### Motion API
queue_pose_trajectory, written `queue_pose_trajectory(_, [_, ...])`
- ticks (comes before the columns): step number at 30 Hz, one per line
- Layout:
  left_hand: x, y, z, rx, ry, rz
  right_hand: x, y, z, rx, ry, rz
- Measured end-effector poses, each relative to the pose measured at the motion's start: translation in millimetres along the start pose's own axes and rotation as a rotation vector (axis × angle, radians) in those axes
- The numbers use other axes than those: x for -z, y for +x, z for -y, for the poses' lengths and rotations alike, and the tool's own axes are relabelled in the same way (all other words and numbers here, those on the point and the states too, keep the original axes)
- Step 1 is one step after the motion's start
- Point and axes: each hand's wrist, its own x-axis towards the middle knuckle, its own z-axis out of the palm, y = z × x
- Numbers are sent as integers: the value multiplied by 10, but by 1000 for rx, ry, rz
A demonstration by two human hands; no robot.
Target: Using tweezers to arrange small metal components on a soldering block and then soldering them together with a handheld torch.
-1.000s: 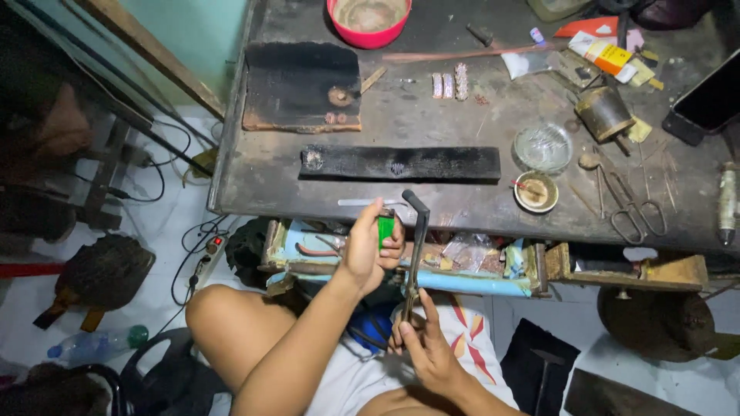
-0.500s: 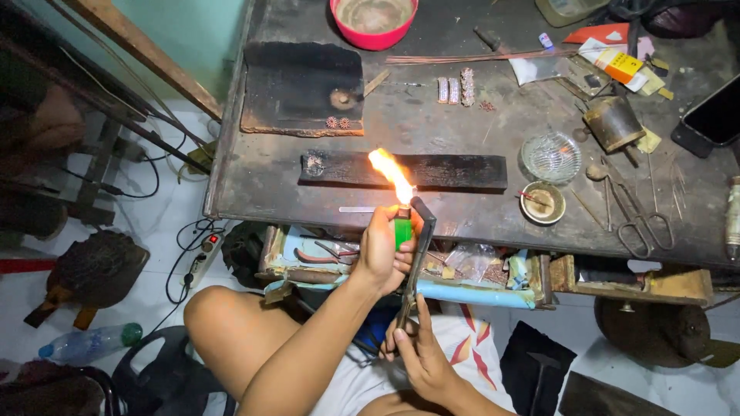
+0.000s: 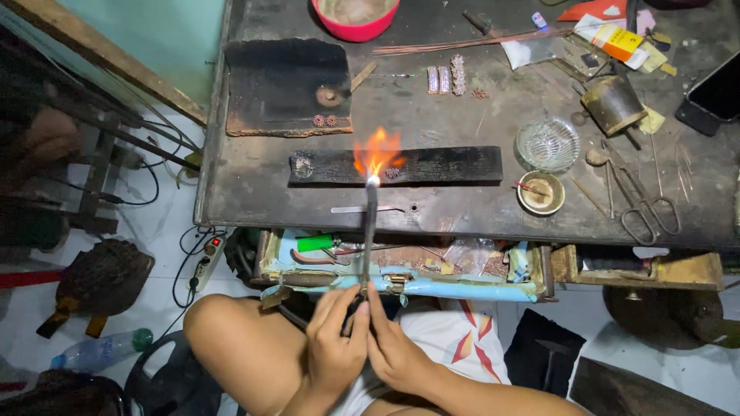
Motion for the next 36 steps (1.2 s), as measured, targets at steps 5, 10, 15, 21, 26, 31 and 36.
queue_pose_trajectory(5, [-37,-99,273,-25,-8,-91,108,157,271,-96,-78,88])
queue_pose_trajectory(10, [-172,-261,363,193,-390,-192,541,527,697,-154,-84,-210])
queue_pose_trajectory(15, [-319,-330,57,388,-649,-155,634,1046,712,-228,-184,-86])
queue_pose_trajectory(21, [-334,-296,223,315,-615,-123,519,1230,564,-302,-243,-178])
queue_pose_trajectory(26, [-346,-318,262,274,-597,-112,415,1111,544,-269,-129,-420])
queue_pose_trajectory(31, [-389,-302,305,197,-547,-117,421,980,390,-137,-163,-694])
queue_pose_trajectory(36, [-377,-278,313,220,-519,-115,578,552,432,-208,74,-649])
